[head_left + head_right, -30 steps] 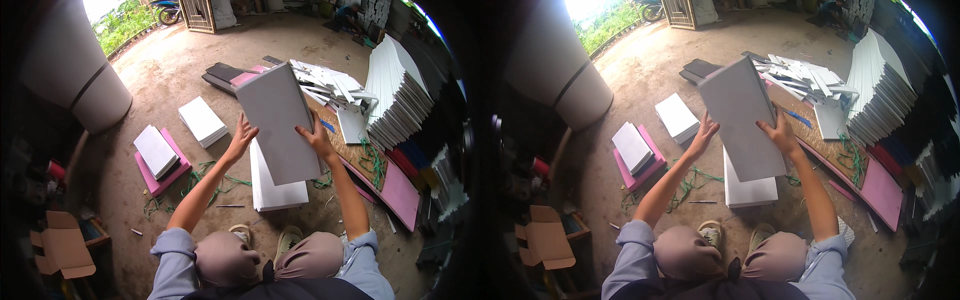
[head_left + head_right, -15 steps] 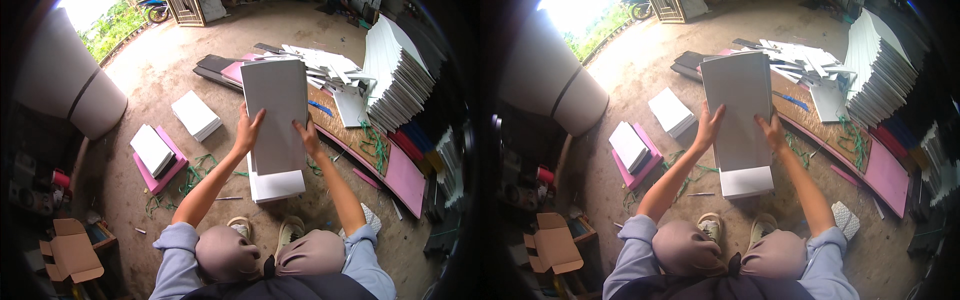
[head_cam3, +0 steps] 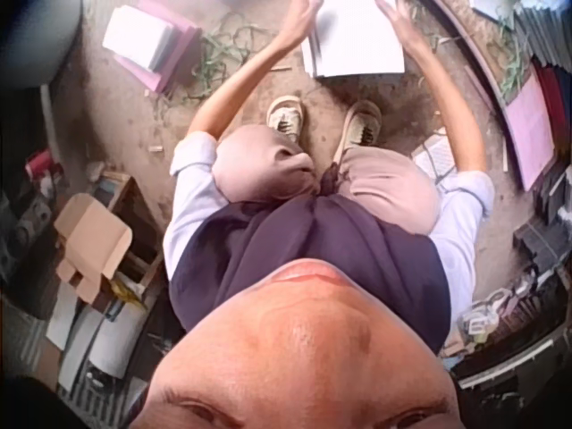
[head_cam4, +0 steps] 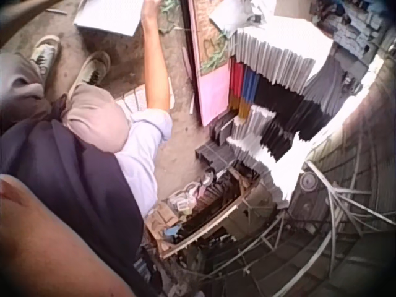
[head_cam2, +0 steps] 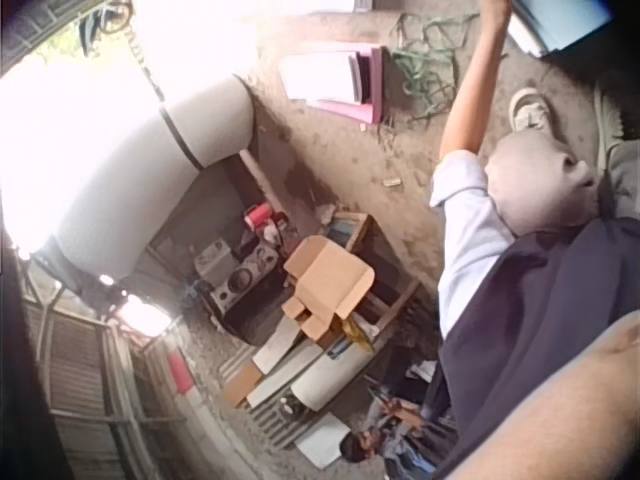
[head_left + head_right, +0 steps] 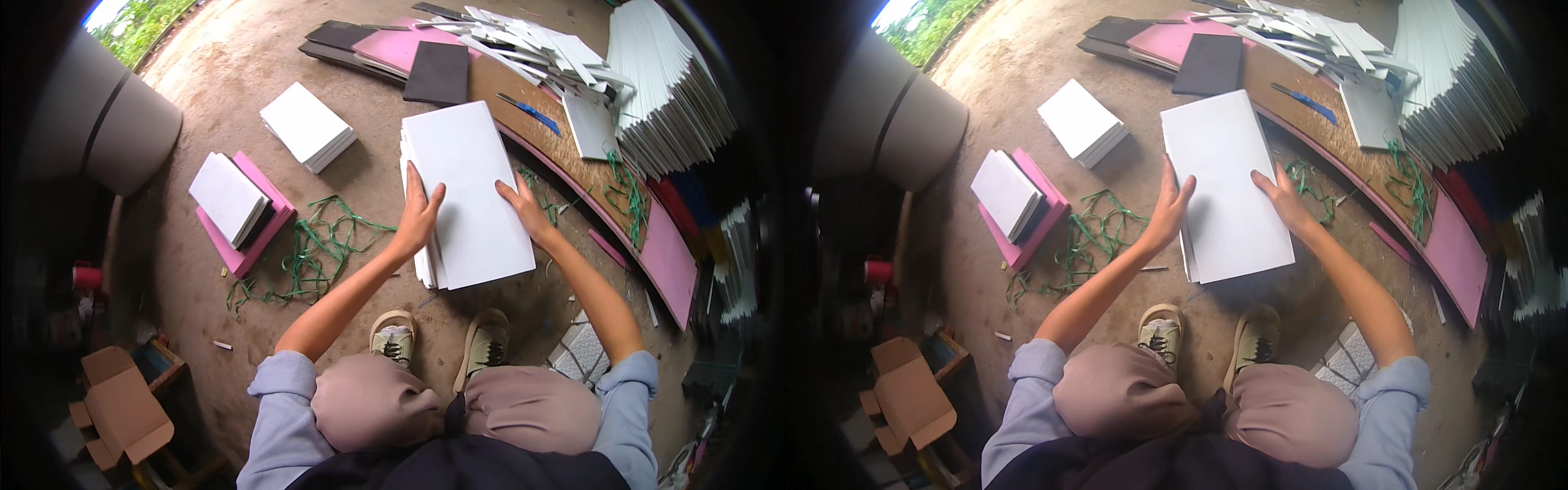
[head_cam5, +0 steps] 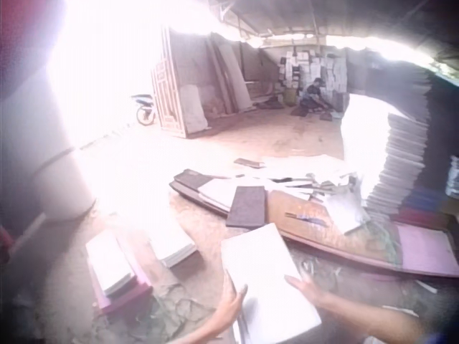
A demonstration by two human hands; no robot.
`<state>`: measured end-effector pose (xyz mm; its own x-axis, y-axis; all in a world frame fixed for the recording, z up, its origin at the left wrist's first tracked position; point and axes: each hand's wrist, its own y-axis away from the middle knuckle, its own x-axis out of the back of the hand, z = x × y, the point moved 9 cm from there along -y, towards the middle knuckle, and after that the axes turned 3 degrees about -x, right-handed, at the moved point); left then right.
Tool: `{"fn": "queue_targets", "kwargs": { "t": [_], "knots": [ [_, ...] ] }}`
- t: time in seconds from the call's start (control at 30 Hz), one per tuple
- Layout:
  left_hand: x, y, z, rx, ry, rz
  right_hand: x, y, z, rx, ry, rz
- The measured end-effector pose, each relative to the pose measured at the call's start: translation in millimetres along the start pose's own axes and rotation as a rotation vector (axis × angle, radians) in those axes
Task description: The person gathers loose white paper sheets into a neat stack, aligns the edges, and secures the bundle with a green string. They wrap the string around the stack, tie a knot, and trim the excess string with a utility knife.
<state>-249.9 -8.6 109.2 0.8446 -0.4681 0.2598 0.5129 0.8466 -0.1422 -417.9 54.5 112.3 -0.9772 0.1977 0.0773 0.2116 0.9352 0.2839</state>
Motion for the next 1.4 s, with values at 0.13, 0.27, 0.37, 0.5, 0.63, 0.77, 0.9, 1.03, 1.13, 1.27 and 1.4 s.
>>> {"fn": "queue_targets", "kwargs": {
  "t": [0.13,0.27,0.37,0.5,0.63,0.77,0.9,1.03,1.13,1.27,1.4],
  "knots": [
    [1,9,9,-0.029,-0.032,0.146,-7,-2,9,-0.079,-0.018,-0.022],
    [-4,6,17,-0.089,-0.142,0.116,11,-4,14,-0.016,0.719,0.144],
    [-4,6,16,-0.097,-0.187,0.124,5,-6,17,0.000,0.643,0.058],
    [-5,2,33,-0.114,-0.561,0.074,6,-2,20,-0.055,0.675,0.090],
    [-25,-12,67,-0.306,-0.851,-0.040,-2,-4,16,-0.087,0.552,0.041],
    [-73,-30,69,-0.357,-1.035,-0.114,8,-14,28,0.003,0.417,0.024],
    [-82,-31,61,-0.295,-1.127,-0.129,24,-21,46,0.052,0.296,-0.069],
    [-84,-28,65,-0.245,-1.171,-0.177,90,-39,49,0.286,0.571,0.085],
    [-91,-32,67,-0.237,-1.197,-0.206,103,-56,87,0.386,0.844,0.152],
    [-96,-35,67,-0.205,-1.225,-0.246,58,-57,123,0.669,1.112,0.130],
    [-96,-35,66,-0.186,-1.233,-0.252,43,-62,126,0.774,1.356,0.077]
  ]
}}
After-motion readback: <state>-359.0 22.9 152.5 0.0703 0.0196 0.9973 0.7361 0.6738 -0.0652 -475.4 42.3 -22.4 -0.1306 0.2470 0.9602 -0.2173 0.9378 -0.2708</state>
